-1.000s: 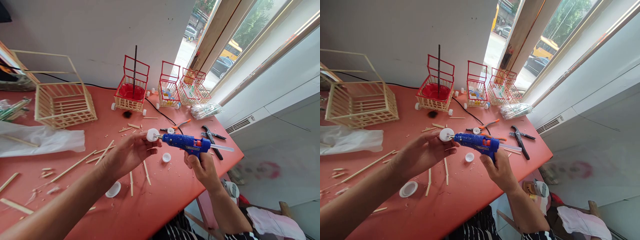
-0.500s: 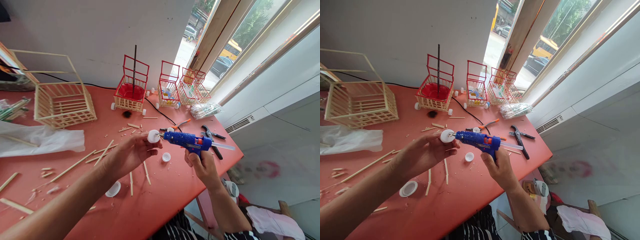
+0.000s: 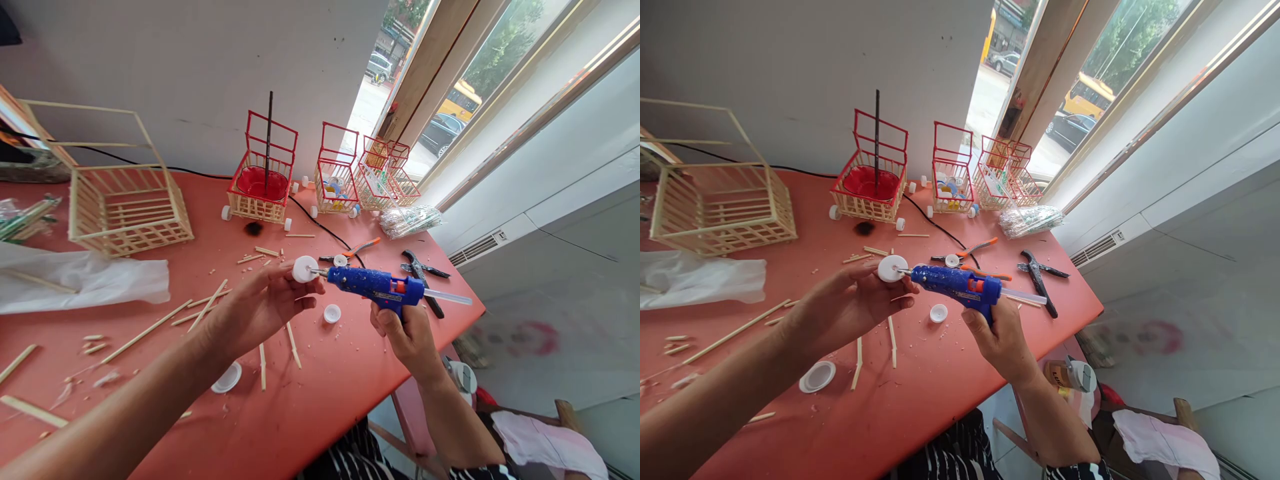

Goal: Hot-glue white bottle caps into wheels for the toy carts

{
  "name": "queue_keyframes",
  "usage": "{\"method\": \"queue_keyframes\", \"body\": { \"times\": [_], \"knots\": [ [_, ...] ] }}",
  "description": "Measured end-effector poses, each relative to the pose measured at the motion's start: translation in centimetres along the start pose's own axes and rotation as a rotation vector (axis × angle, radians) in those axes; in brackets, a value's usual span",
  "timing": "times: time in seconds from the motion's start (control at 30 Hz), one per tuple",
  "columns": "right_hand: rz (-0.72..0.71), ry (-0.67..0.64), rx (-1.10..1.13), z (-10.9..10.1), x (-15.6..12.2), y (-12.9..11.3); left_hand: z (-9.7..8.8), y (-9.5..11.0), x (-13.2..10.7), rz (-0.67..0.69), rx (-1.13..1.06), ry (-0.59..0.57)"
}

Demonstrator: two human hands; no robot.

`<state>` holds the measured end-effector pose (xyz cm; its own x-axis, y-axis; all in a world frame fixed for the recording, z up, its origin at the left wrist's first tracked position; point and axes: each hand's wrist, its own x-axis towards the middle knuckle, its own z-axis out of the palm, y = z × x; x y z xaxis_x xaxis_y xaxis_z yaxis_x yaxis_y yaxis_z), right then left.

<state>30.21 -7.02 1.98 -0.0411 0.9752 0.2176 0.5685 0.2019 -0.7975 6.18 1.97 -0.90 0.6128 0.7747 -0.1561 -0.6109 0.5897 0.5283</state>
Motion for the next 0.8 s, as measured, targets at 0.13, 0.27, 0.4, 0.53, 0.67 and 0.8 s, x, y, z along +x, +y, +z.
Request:
{"method": "queue_keyframes", "body": {
  "times": [0.13,0.27,0.4,0.53,0.67,0.8],
  "knots": [
    [-0.017,-0.014,0.0,0.08,-0.04,-0.32,0.04,-0.09,0.03,0.009,-0.002,0.0],
    [-0.025,-0.021,0.001,0.11,0.05,-0.58,0.06,-0.12,0.09,0.011,0.014,-0.005],
    [-0.032,-0.005,0.013,0.15,0.26,-0.66,-0.03,-0.1,0.05,0.024,0.05,-0.04],
    [-0.013,0.012,0.0,0.06,0.29,-0.67,-0.13,-0.15,-0.07,0.015,0.062,-0.061],
    [-0.004,0.009,0.001,-0.07,0.19,-0.51,-0.14,-0.18,-0.12,0.014,0.051,-0.067],
    [-0.024,0.012,0.007,-0.19,0.11,-0.32,0.01,-0.14,-0.14,0.012,0.036,-0.06]
  ]
}}
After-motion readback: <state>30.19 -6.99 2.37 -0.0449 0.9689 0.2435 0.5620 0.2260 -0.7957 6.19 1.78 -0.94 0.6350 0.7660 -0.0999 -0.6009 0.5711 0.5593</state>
